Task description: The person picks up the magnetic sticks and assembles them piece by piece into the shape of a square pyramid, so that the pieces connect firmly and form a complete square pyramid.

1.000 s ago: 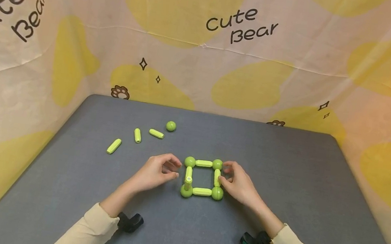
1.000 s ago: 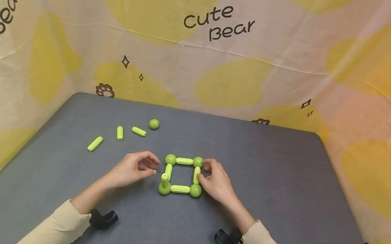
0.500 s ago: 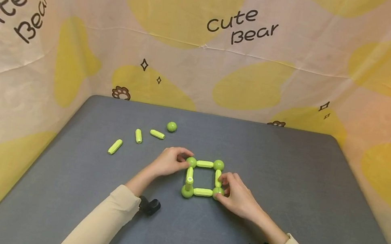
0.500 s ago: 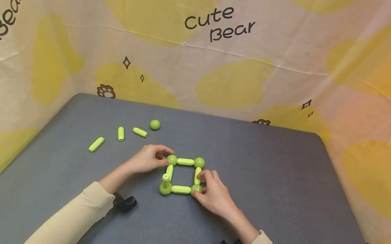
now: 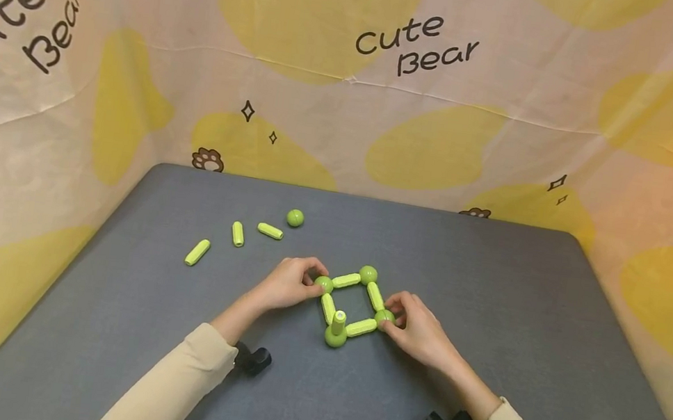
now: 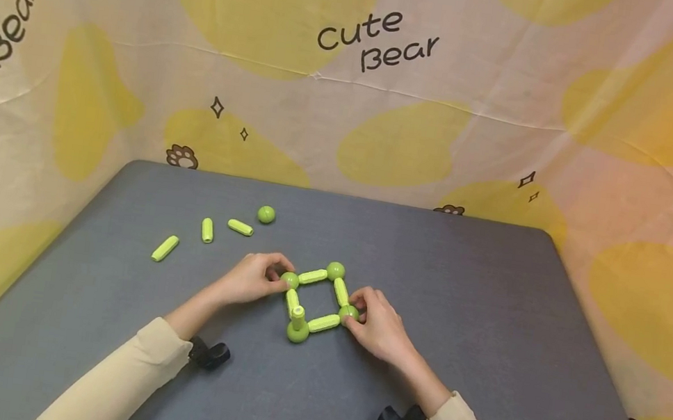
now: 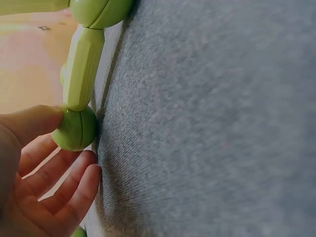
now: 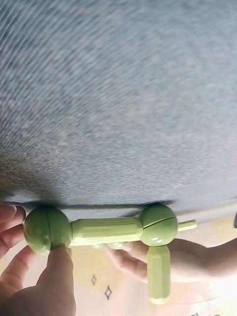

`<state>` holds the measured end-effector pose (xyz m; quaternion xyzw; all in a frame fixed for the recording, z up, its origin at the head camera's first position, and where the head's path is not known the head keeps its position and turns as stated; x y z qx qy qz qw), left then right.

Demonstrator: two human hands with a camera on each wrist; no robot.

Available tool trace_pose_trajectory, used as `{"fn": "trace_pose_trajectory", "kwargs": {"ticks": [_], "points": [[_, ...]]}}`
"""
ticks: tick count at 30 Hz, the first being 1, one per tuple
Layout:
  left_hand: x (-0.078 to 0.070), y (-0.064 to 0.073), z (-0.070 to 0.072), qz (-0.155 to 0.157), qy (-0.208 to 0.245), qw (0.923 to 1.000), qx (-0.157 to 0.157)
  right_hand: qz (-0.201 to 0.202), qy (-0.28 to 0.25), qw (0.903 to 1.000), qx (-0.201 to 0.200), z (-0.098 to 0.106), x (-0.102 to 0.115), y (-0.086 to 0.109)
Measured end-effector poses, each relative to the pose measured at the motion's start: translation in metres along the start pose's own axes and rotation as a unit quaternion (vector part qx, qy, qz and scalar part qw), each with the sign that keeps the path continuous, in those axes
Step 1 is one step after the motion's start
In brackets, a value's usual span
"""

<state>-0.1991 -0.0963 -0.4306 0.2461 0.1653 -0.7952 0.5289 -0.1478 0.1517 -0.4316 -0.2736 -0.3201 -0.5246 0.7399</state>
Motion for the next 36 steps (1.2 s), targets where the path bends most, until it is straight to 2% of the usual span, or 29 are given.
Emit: {"fn": "trace_pose_trajectory", "kwargs": {"ticks": [8, 22, 31, 36], "points": [[-0.002, 0.013, -0.002, -0.021, -0.032, 0.999, -0.021, -0.01, -0.009, 0.9999, -0.006, 0.006, -0.005, -0.01], [-0.01, 0.028, -0.002, -0.033, -0.04, 0.9984, -0.024, 0.003, -0.002, 0.9999, -0.011, 0.009, -0.009, -0.016], [-0.006, 0.03, -0.003, -0.027, -0.04, 0.9985, -0.026, 0.011, -0.003, 0.9999, -0.004, 0.008, -0.009, -0.014], [0.0, 0.033, 0.002, -0.025, -0.029, 0.9987, -0.035, 0.01, -0.003, 0.9999, -0.003, 0.006, -0.01, -0.015]]}}
Point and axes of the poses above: each hand's wrist, its own y-axis away from the middle knuckle, its own z-axis out of the back of the hand, x = y × z, the point moved 2 cm from there along -y, towards the middle knuckle, and after that the axes turned 11 degrees about -y, right-handed, at the moved point
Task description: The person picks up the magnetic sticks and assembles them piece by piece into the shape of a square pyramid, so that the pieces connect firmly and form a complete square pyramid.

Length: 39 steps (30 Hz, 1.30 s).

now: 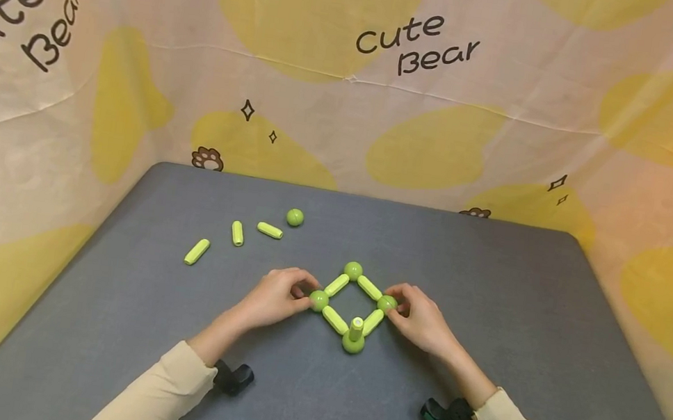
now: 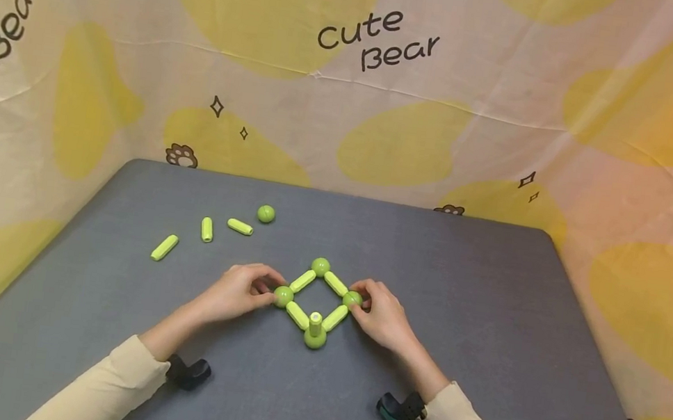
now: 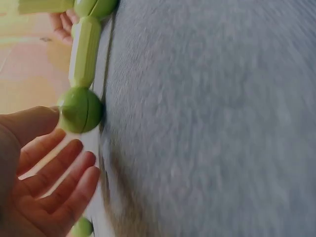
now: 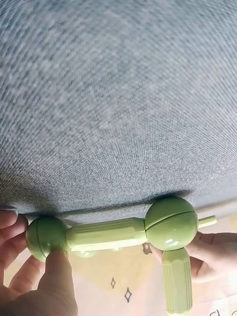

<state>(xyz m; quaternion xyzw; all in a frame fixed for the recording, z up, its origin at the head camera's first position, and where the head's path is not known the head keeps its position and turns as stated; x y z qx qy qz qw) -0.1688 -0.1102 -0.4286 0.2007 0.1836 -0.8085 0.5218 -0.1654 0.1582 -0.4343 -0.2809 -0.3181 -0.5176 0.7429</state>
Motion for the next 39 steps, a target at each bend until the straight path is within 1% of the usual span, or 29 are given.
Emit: {"fn": "trace_pose_trajectory", "kwargs": {"ticks": [4, 8, 12, 15, 17, 21, 24, 27, 30, 34, 37, 39], "points": [[0.009, 0.004, 0.01, 0.004, 0.015, 0.9994, -0.032, 0.004, 0.0, 1.0, -0.004, 0.0, -0.001, 0.001], [0.024, 0.01, 0.026, 0.014, 0.022, 0.9961, -0.085, 0.008, -0.004, 0.9999, -0.005, 0.0, -0.002, 0.001], [0.043, 0.017, 0.046, 0.036, 0.014, 0.9895, -0.14, 0.004, -0.013, 0.9999, -0.002, 0.001, -0.003, 0.001], [0.06, 0.02, 0.06, 0.062, 0.001, 0.9823, -0.177, -0.004, -0.021, 0.9998, 0.0, 0.001, -0.005, 0.001], [0.072, 0.022, 0.068, 0.081, -0.012, 0.9763, -0.2, -0.009, -0.024, 0.9997, 0.001, 0.001, -0.005, 0.0], [0.093, 0.027, 0.077, 0.122, -0.041, 0.9623, -0.24, -0.011, -0.027, 0.9996, 0.004, 0.001, -0.006, 0.0], [0.106, 0.03, 0.082, 0.151, -0.056, 0.9528, -0.257, -0.012, -0.028, 0.9995, 0.005, 0.001, -0.006, 0.0], [0.115, 0.032, 0.086, 0.186, -0.062, 0.9447, -0.263, -0.013, -0.03, 0.9995, 0.004, 0.0, -0.006, 0.0], [0.122, 0.034, 0.09, 0.228, -0.063, 0.9385, -0.252, -0.014, -0.03, 0.9994, 0.003, 0.0, -0.006, 0.0], [0.126, 0.036, 0.094, 0.273, -0.073, 0.9364, -0.208, -0.016, -0.032, 0.9994, 0.003, 0.0, -0.005, 0.0], [0.127, 0.038, 0.095, 0.294, -0.089, 0.9367, -0.168, -0.016, -0.033, 0.9993, 0.003, 0.0, -0.005, 0.0], [0.128, 0.038, 0.095, 0.304, -0.097, 0.9359, -0.15, -0.015, -0.034, 0.9993, 0.003, 0.0, -0.004, 0.0]]}}
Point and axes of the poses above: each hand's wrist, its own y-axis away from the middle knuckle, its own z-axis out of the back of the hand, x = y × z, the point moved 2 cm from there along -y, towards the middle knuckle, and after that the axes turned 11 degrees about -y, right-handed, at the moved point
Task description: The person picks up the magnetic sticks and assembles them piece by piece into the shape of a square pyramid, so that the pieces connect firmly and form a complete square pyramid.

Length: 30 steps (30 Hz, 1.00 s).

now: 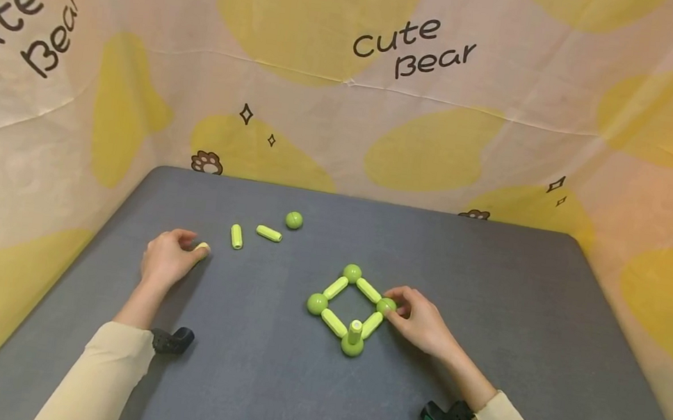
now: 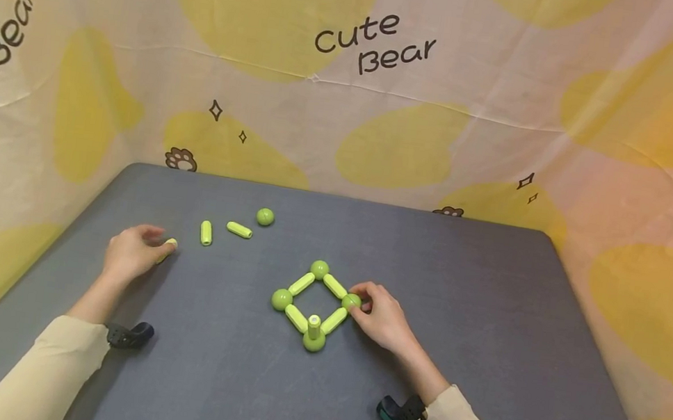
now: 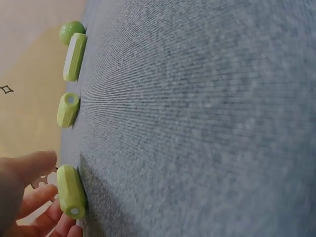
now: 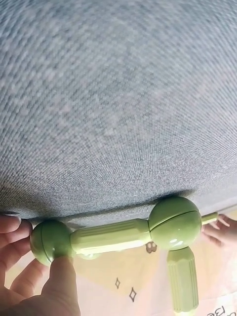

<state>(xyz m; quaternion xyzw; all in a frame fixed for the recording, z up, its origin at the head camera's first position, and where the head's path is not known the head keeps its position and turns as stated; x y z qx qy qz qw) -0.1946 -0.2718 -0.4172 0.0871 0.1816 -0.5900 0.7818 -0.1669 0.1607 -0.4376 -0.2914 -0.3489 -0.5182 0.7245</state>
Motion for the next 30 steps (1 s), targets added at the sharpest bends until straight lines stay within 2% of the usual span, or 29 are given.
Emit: {"fn": "trace_pose_trajectory", "kwargs": {"ticks": [7, 14, 18, 23, 30], "points": [[0.003, -0.002, -0.006, 0.03, -0.023, 0.9988, 0.03, -0.003, -0.005, 1.0, 0.004, -0.001, 0.001, 0.0], [0.003, -0.001, -0.006, 0.035, -0.027, 0.9986, 0.03, -0.005, -0.004, 1.0, 0.005, -0.001, 0.0, 0.0], [-0.002, 0.002, -0.005, 0.012, -0.02, 0.9997, 0.01, -0.003, -0.003, 1.0, 0.004, -0.001, 0.0, 0.0], [-0.016, 0.006, -0.002, -0.038, 0.009, 0.9991, -0.016, 0.002, -0.001, 1.0, 0.003, -0.001, -0.001, 0.0], [-0.042, 0.016, 0.002, -0.094, 0.062, 0.9936, -0.004, 0.006, 0.0, 1.0, 0.001, 0.0, -0.002, 0.0]]}}
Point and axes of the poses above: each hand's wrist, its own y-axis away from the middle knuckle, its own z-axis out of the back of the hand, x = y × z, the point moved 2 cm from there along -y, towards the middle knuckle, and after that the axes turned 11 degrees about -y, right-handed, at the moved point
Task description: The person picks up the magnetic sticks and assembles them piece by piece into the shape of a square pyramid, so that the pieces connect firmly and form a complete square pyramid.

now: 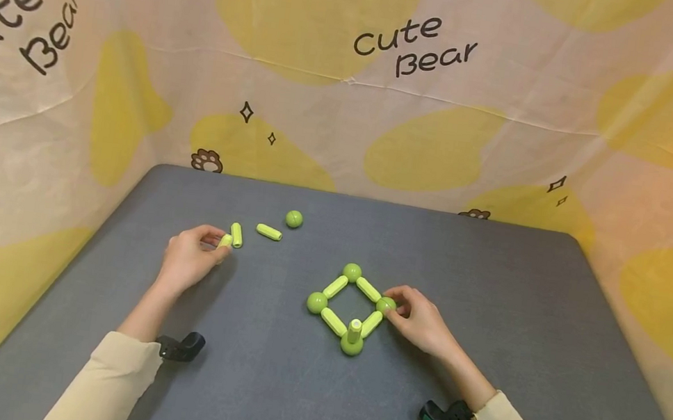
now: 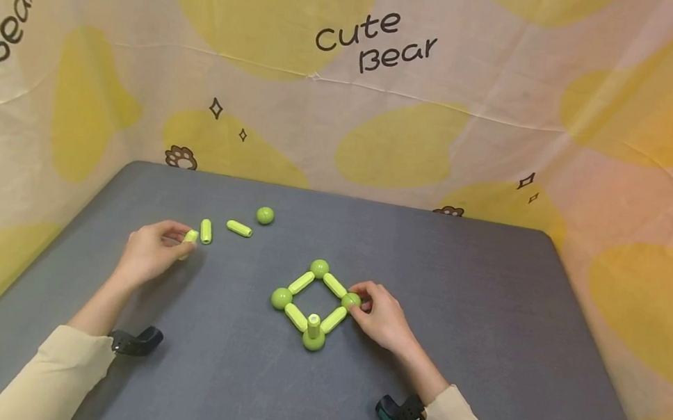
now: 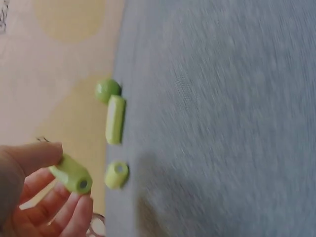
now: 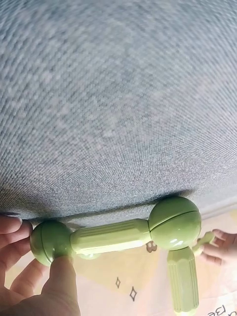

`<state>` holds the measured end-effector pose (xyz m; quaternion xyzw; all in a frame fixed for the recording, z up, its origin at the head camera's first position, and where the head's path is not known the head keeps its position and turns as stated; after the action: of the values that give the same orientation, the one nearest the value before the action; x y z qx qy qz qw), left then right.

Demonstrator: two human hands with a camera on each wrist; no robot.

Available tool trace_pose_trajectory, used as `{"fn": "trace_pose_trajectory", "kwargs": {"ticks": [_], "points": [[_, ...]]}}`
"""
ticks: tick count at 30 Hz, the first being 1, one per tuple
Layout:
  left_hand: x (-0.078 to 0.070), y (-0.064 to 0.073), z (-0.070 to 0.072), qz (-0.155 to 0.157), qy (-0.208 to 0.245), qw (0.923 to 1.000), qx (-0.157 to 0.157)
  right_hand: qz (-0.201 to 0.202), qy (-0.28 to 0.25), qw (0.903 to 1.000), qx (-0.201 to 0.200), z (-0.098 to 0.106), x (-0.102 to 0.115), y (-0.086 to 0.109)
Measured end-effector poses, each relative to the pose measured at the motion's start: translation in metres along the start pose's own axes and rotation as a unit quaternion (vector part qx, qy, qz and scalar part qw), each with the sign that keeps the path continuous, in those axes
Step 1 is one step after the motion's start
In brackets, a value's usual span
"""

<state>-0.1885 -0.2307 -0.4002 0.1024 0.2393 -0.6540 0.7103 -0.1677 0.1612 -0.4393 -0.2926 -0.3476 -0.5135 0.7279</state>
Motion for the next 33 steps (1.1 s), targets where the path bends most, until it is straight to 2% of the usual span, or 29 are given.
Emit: {"fn": "trace_pose_trajectory", "kwargs": {"ticks": [5, 14, 21, 26, 33], "points": [[-0.023, 0.007, -0.002, -0.042, 0.042, 0.9981, 0.019, -0.002, -0.001, 1.0, -0.001, 0.0, 0.0, 0.0], [-0.057, 0.019, -0.017, -0.074, 0.084, 0.9924, 0.05, -0.007, -0.003, 1.0, 0.0, 0.0, 0.0, 0.0], [-0.076, 0.027, -0.031, -0.106, 0.116, 0.9861, 0.055, -0.006, -0.003, 1.0, 0.001, 0.0, 0.001, 0.0], [-0.087, 0.032, -0.043, -0.122, 0.144, 0.9793, 0.073, -0.006, -0.002, 1.0, -0.001, 0.0, 0.001, 0.0], [-0.102, 0.037, -0.059, -0.149, 0.189, 0.9651, 0.105, -0.01, -0.004, 0.9999, -0.001, -0.001, 0.0, 0.0]]}}
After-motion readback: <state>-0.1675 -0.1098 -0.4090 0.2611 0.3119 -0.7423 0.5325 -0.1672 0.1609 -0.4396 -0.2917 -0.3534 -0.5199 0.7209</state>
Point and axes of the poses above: each hand's wrist, its own y-axis away from the middle knuckle, its own z-axis out of the back of the hand, x = y × z, the point moved 2 cm from there along -y, towards the middle knuckle, and after that the axes turned 11 degrees about -y, right-handed, at the moved point
